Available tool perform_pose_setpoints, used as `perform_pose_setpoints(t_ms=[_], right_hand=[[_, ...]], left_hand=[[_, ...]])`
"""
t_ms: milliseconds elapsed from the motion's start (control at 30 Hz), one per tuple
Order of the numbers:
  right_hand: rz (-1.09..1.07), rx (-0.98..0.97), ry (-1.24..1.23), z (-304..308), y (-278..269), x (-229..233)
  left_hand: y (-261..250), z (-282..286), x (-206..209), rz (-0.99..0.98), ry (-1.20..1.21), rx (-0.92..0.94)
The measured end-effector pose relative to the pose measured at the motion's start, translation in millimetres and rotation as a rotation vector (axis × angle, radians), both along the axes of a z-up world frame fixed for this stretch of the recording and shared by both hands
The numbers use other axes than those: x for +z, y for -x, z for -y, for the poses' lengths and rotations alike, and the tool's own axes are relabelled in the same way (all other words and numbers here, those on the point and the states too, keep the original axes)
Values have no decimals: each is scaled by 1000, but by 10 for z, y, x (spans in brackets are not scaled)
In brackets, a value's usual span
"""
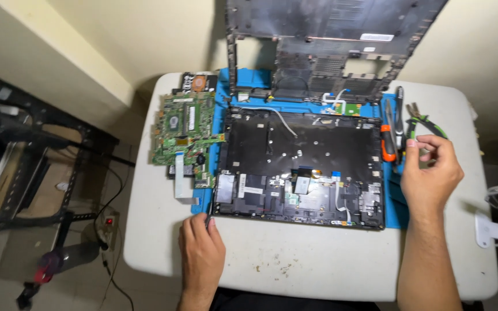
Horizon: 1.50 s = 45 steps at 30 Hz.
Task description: The person is repairing a disassembled laptop on a white table. They use a plastic spudger and tweezers to disconnect and reconnect ribbon cables and connectors on the motherboard and battery area.
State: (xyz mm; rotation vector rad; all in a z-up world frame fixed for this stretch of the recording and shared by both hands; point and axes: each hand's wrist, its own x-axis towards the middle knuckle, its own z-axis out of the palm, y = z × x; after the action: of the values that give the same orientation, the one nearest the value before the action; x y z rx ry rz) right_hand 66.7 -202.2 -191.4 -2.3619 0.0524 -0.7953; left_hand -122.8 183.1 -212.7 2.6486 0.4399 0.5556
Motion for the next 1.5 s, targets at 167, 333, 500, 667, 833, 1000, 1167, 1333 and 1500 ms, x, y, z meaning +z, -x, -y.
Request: perform_pose_setpoints(t_ms=[167, 333, 500, 667, 833, 1000, 1167, 1333, 1500], right_hand=[[-65, -35, 55, 50, -68, 196], [-402, -30, 26, 54, -139, 288], [-513, 65, 168, 65, -207, 166], [-575, -10, 258, -65, -312, 198], [-736, -70, 334, -182, -422, 349], [-829, -80, 338, -121, -567, 312], [-893, -90, 339, -178, -593, 367], [-851, -151, 326, -136, -738, 227], [-886, -132, 382, -202, -891, 321]], left_hand=[[-29, -50, -79, 5, 94, -40], [-54, -72, -230, -12, 80, -5], [-48, -3, -249, 207, 13, 70], [-53, -23, -280, 213, -38, 53], [-67, -32, -289, 223, -13, 37], [-83, -38, -214, 218, 19, 9], [-56, -65, -156, 185, 6, -18], [-64, -90, -134, 171, -1, -52], [-64, -93, -79, 214, 1, -104]])
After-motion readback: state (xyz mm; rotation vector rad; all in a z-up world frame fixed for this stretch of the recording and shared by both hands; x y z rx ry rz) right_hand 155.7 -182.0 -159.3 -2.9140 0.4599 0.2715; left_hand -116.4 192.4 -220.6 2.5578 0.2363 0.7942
